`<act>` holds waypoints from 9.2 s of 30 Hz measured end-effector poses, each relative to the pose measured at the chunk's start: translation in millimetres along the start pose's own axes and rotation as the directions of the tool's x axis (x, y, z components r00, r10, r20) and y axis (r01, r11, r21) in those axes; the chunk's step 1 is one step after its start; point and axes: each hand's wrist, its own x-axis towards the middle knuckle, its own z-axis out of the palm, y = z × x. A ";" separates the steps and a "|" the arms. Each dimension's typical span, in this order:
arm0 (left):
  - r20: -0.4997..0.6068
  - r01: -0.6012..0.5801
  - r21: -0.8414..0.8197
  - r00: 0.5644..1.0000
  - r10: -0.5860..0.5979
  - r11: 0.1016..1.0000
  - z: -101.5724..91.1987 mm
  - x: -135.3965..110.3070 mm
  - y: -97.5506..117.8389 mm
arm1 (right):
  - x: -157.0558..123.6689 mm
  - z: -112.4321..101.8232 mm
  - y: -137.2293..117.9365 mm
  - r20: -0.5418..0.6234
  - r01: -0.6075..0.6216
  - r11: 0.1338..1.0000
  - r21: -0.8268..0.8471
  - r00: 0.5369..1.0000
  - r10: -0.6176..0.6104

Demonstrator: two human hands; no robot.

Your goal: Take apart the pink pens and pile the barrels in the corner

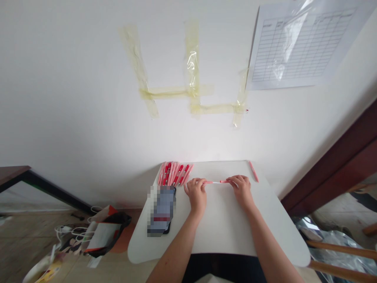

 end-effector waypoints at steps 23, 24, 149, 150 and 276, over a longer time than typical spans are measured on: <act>0.037 -0.038 0.009 0.999 0.037 0.999 5.6 -3.6 0.1 | -0.4 4.0 -4.1 -0.012 0.054 0.998 -0.031 0.998 -0.054; 0.045 -0.044 0.009 0.998 0.043 0.999 6.5 -4.1 0.0 | -0.6 5.0 -5.2 -0.004 0.066 0.998 -0.023 0.998 -0.066; 0.113 0.065 0.239 0.989 -0.094 0.969 12.5 -1.7 -7.9 | 3.5 -9.1 -17.0 -0.375 0.034 0.988 -0.147 0.923 -0.088; 0.114 0.066 0.238 0.989 -0.096 0.969 12.2 -1.6 -7.6 | 3.3 -9.5 -17.9 -0.365 0.036 0.987 -0.158 0.926 -0.093; 0.112 0.069 0.245 0.989 -0.099 0.967 12.7 -2.0 -7.1 | 1.7 -5.2 -16.2 -0.275 0.154 0.983 -0.100 0.945 -0.176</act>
